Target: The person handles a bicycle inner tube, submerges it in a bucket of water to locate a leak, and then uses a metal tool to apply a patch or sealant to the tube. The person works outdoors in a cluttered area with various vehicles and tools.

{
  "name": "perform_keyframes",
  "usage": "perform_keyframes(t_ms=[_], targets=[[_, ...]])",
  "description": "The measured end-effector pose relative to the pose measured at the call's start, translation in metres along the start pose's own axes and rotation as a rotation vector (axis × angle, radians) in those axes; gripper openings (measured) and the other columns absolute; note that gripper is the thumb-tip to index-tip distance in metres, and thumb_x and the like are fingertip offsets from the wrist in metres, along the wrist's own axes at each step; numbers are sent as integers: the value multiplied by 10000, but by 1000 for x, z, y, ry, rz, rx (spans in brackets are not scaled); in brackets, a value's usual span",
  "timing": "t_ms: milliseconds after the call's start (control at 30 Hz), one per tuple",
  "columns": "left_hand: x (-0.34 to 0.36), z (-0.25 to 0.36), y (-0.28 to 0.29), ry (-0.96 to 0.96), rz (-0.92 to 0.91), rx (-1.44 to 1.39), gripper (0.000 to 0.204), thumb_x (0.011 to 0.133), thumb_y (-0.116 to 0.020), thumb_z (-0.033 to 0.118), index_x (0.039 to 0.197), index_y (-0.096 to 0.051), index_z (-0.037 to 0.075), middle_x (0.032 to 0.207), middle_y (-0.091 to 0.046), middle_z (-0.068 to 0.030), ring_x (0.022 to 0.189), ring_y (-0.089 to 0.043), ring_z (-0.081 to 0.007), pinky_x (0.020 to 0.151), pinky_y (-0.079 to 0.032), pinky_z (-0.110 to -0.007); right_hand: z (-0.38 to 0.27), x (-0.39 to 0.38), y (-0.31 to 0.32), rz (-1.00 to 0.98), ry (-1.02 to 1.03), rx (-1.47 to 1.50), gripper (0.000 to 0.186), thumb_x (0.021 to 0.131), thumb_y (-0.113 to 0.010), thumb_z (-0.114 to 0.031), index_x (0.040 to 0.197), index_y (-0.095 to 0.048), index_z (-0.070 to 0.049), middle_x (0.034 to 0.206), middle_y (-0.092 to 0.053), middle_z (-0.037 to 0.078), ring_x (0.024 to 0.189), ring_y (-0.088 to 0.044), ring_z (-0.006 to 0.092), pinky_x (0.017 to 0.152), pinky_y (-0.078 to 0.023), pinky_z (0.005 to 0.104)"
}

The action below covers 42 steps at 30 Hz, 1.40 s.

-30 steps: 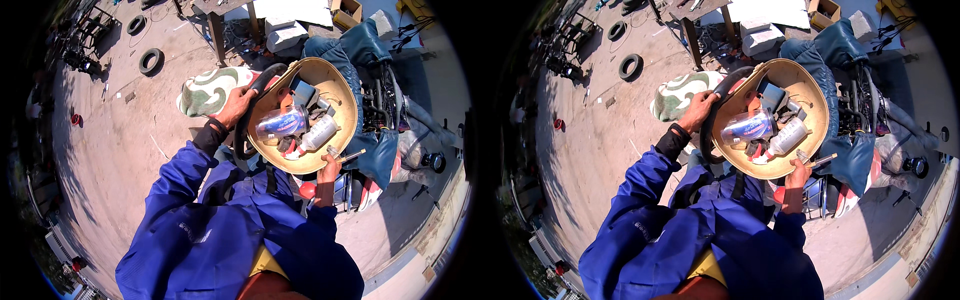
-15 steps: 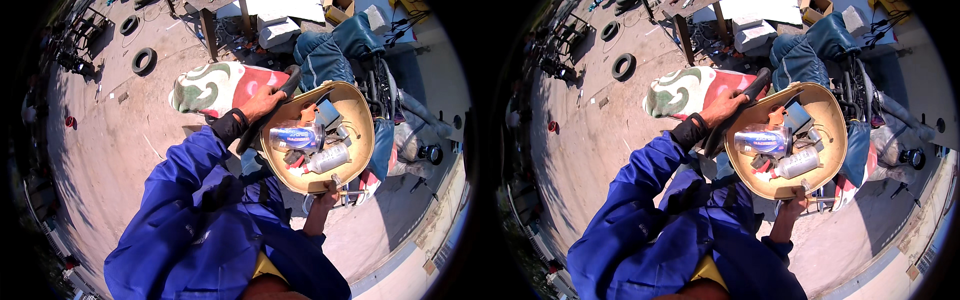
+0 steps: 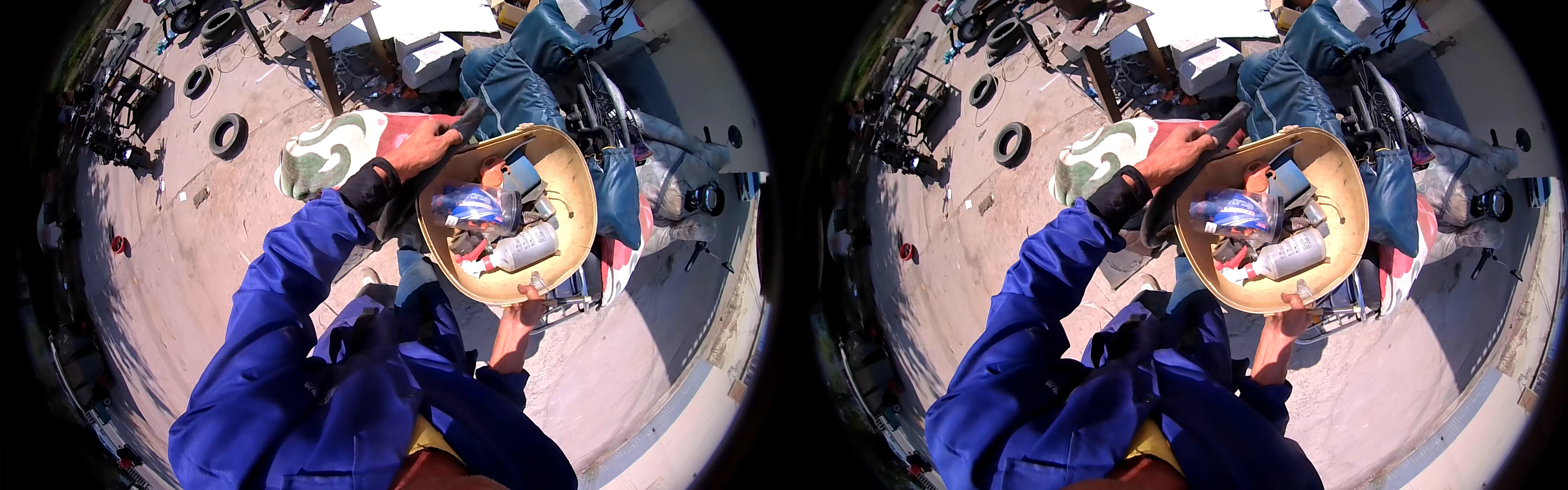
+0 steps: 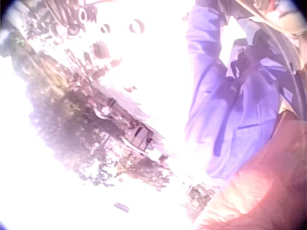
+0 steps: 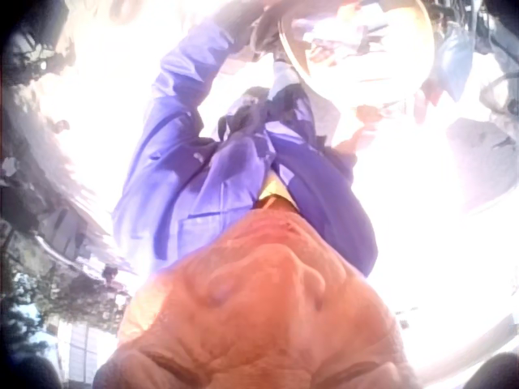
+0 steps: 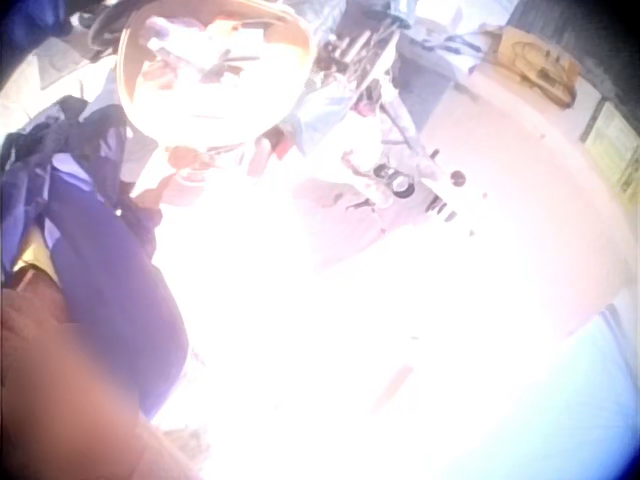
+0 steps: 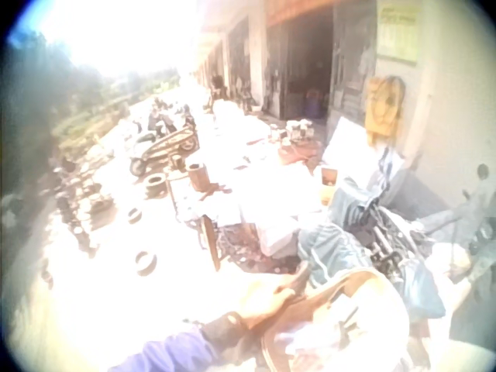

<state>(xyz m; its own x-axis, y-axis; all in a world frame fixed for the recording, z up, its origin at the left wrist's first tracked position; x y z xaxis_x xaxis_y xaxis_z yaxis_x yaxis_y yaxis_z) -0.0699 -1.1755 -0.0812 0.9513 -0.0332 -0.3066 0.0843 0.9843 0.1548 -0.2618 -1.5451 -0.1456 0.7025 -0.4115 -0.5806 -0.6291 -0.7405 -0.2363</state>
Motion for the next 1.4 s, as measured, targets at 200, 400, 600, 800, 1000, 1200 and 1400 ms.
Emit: perform_keyframes(t_ms=[200,400,600,800,1000,1200,1400], targets=[[28,-6,-7,21,-74,38,474,954,-586,331,1178,-671,-78,985,-700,-118,835,-636,-169,766,-506,-307,18,-1,-10,142,-28,71,491,679,-585,69,1168,-593,29,926,-602,90,488,-440,112,418,-364,209],[67,-10,-18,106,-129,134,502,951,-581,356,1169,-664,-88,947,-685,-117,810,-627,-180,731,-502,-313,20,13,-25,220,-81,67,539,682,-578,102,1208,-565,-12,862,-589,72,466,-448,116,374,-348,234],[33,-41,-8,172,-120,84,483,974,-565,348,1166,-661,-84,947,-674,-103,852,-613,-182,768,-496,-328,25,11,11,154,-68,-29,505,684,-581,75,1182,-587,-12,890,-613,51,513,-488,104,422,-387,215],[-56,-58,2,153,-77,-16,392,995,-568,297,1134,-662,-57,915,-638,-53,812,-562,-137,723,-477,-303,29,-42,41,143,-103,-21,420,673,-594,58,1088,-595,-11,917,-636,65,763,-649,200,660,-561,316],[-151,-74,-1,87,-68,-99,394,1002,-565,296,1145,-653,-60,924,-637,-42,829,-567,-124,731,-484,-296,38,-104,93,181,-2,-106,123,726,-581,48,824,-561,-23,789,-557,48,703,-586,195,692,-517,328],[-258,-108,11,23,-34,-53,409,995,-566,284,1159,-648,-82,906,-661,-89,848,-591,-138,754,-510,-327,71,-172,152,123,15,-61,214,730,-580,76,929,-542,6,860,-576,89,755,-610,229,735,-552,351],[-402,-116,69,-18,138,-71,459,979,-543,328,1087,-635,-108,844,-657,-208,827,-635,-238,765,-504,-419,104,-288,121,-133,-213,-279,235,694,-598,-99,909,-579,-7,896,-602,105,889,-668,316,796,-607,457]])
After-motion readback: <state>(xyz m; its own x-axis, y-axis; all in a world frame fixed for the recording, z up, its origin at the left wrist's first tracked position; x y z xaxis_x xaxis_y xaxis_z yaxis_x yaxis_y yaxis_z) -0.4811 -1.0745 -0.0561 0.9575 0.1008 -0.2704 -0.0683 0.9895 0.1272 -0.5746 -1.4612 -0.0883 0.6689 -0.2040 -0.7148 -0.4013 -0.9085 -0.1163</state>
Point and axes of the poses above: each hand's wrist, its own x-axis towards the middle knuckle, its own y-axis out of the back of the hand, z = x × y, the point moved 7 cm from there along x, towards the middle knuckle
